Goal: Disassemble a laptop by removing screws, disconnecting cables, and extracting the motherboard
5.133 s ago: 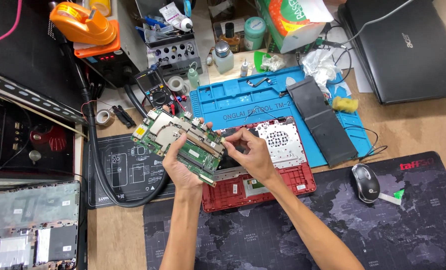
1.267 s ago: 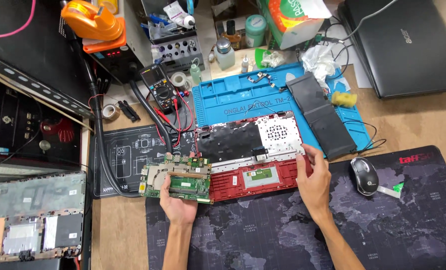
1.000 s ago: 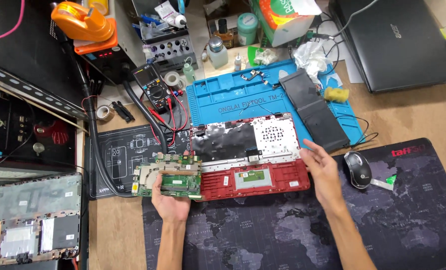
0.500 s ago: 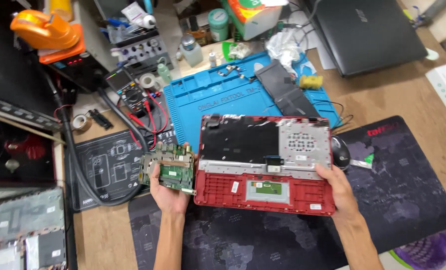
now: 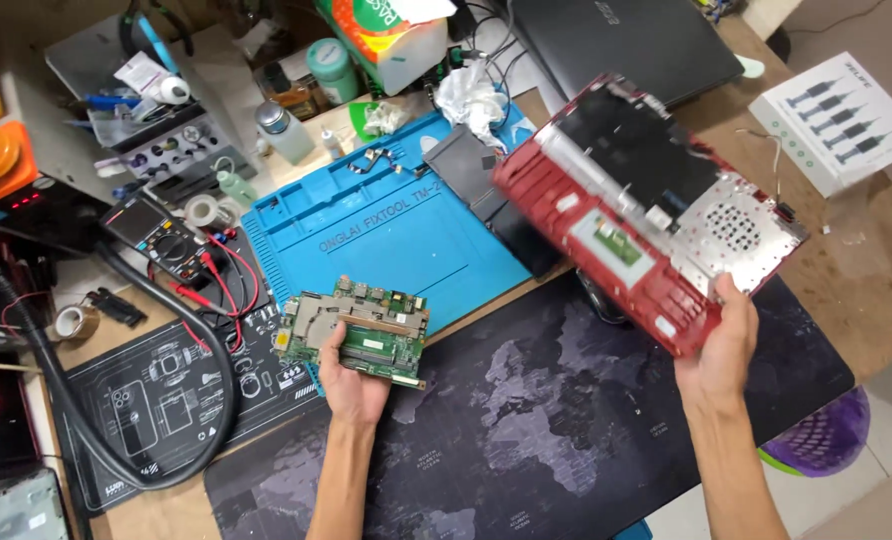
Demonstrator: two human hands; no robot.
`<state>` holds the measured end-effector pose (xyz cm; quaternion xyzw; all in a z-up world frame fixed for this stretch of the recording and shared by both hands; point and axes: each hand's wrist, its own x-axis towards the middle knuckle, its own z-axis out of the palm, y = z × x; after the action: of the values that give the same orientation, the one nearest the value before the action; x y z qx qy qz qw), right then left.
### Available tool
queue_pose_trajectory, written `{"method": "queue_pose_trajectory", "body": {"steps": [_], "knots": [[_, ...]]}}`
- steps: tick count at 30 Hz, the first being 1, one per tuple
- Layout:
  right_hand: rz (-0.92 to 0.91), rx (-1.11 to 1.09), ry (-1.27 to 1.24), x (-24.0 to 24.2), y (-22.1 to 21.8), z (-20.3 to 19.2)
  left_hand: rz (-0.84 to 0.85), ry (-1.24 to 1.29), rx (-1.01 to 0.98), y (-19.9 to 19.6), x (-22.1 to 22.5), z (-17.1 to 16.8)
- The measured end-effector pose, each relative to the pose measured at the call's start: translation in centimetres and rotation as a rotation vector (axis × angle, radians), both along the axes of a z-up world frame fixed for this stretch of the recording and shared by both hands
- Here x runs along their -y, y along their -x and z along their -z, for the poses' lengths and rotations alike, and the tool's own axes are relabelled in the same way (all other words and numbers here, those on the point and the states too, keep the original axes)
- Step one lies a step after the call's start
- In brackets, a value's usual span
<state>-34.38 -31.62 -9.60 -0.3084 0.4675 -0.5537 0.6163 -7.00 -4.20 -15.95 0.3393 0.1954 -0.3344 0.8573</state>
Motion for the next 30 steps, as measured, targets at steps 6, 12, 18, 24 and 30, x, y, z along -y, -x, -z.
{"method": "queue_pose_trajectory", "body": {"steps": [6, 12, 18, 24, 30], "knots": [[0.118, 0.089, 0.007, 3.5, -3.8, 0.1, 0.048, 0.003, -0.051, -0.7, -0.4, 3.2], [0.24, 0.169, -0.015, 5.2, -5.6, 1.0, 0.038, -0.011, -0.061, -0.2, -0.2, 0.8], [0.175, 0.067, 0.051, 5.2, 1.1, 2.1, 0.014, -0.094, -0.089, 0.2, 0.5, -1.3], [0.273, -0.016, -0.026, 3.8, 5.8, 1.4, 0.031, -0.061, -0.055, -0.1, 0.6, -1.1], [0.292, -0.034, -0.077, 6.0, 7.4, 6.1, 0.035, -0.082, -0.058, -0.2, 0.6, -0.8]]}}
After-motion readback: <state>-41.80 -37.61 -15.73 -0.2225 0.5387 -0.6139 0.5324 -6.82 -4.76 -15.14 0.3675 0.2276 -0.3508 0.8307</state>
